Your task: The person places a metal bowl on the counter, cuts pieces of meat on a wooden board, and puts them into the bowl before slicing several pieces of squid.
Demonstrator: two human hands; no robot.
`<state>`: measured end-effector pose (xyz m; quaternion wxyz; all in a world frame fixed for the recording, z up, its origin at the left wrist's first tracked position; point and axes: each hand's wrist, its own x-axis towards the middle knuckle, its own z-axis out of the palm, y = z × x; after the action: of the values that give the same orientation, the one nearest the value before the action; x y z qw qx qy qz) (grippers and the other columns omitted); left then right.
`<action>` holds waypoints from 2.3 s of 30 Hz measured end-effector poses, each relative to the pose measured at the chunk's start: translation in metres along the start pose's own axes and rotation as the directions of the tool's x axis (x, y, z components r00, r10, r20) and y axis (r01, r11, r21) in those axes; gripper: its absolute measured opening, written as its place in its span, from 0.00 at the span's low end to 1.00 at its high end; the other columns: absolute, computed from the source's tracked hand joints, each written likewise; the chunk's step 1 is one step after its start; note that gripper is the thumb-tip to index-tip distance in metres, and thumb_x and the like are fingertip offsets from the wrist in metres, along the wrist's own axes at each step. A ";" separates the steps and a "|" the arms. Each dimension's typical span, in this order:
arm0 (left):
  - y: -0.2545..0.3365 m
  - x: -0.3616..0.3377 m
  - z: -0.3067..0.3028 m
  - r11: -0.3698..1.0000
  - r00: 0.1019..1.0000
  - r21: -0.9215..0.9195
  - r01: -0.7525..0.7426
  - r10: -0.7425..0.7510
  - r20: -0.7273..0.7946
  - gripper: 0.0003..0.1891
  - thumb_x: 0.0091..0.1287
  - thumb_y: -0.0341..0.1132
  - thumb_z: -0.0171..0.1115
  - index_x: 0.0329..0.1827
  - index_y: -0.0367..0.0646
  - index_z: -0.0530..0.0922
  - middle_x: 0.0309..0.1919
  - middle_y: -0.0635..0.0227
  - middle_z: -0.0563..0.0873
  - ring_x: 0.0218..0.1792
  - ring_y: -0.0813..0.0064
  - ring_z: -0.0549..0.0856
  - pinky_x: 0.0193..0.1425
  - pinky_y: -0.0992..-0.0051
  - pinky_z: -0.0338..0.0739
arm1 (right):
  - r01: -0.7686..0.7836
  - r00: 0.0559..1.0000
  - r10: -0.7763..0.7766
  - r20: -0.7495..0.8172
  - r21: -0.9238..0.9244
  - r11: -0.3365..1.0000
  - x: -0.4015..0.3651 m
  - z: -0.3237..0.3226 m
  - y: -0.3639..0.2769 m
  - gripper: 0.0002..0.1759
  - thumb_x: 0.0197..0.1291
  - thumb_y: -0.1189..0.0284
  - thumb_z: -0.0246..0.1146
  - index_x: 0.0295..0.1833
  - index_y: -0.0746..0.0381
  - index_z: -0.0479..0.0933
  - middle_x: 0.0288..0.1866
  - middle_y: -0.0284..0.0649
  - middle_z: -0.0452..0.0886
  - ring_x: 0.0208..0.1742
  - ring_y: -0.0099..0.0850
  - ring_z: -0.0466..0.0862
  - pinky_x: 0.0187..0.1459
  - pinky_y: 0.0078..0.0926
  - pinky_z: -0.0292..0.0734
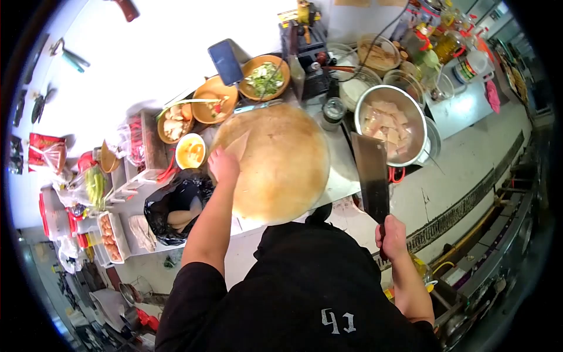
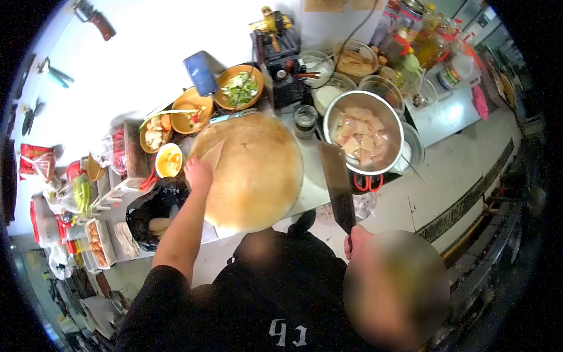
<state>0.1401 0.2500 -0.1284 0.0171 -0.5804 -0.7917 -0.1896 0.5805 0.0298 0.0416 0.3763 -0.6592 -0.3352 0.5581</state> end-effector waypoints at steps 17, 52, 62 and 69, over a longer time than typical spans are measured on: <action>0.020 -0.085 -0.020 0.629 0.686 -0.389 -0.673 0.728 -0.010 0.11 0.60 0.33 0.63 0.45 0.46 0.84 0.52 0.65 0.83 0.56 0.60 0.80 0.59 0.63 0.76 | 0.154 0.954 0.058 0.295 -0.646 0.747 0.042 0.132 -0.005 0.24 0.74 0.52 0.52 0.55 0.61 0.81 0.50 0.55 0.84 0.54 0.53 0.83 0.56 0.43 0.77; 0.012 -0.086 -0.015 0.470 0.480 -0.411 -0.781 0.873 0.085 0.12 0.68 0.44 0.60 0.47 0.52 0.88 0.46 0.73 0.87 0.60 0.65 0.77 0.70 0.67 0.71 | 0.371 0.895 0.009 0.447 -0.755 0.541 0.050 0.134 -0.013 0.22 0.75 0.54 0.48 0.48 0.61 0.76 0.39 0.57 0.83 0.43 0.60 0.82 0.46 0.55 0.76; -0.003 -0.090 0.003 0.456 0.471 -0.421 -0.784 0.879 0.074 0.13 0.67 0.45 0.63 0.42 0.47 0.88 0.47 0.67 0.86 0.59 0.61 0.77 0.67 0.66 0.73 | 0.302 0.911 0.093 0.402 -0.803 0.514 0.055 0.146 -0.016 0.24 0.75 0.50 0.46 0.52 0.58 0.77 0.38 0.55 0.84 0.42 0.58 0.83 0.45 0.56 0.77; -0.003 -0.088 -0.009 0.483 0.491 -0.362 -0.797 0.868 0.076 0.14 0.67 0.46 0.62 0.41 0.47 0.88 0.50 0.67 0.85 0.60 0.61 0.76 0.68 0.66 0.72 | 0.295 0.909 0.122 0.398 -0.822 0.487 0.061 0.160 -0.016 0.25 0.75 0.50 0.47 0.52 0.59 0.77 0.37 0.55 0.84 0.41 0.58 0.83 0.45 0.55 0.77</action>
<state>0.1644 0.1657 -0.1428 -0.0735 -0.9075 -0.3664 -0.1919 0.4311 0.1099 0.0113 -0.0576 -0.6087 -0.6737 0.4150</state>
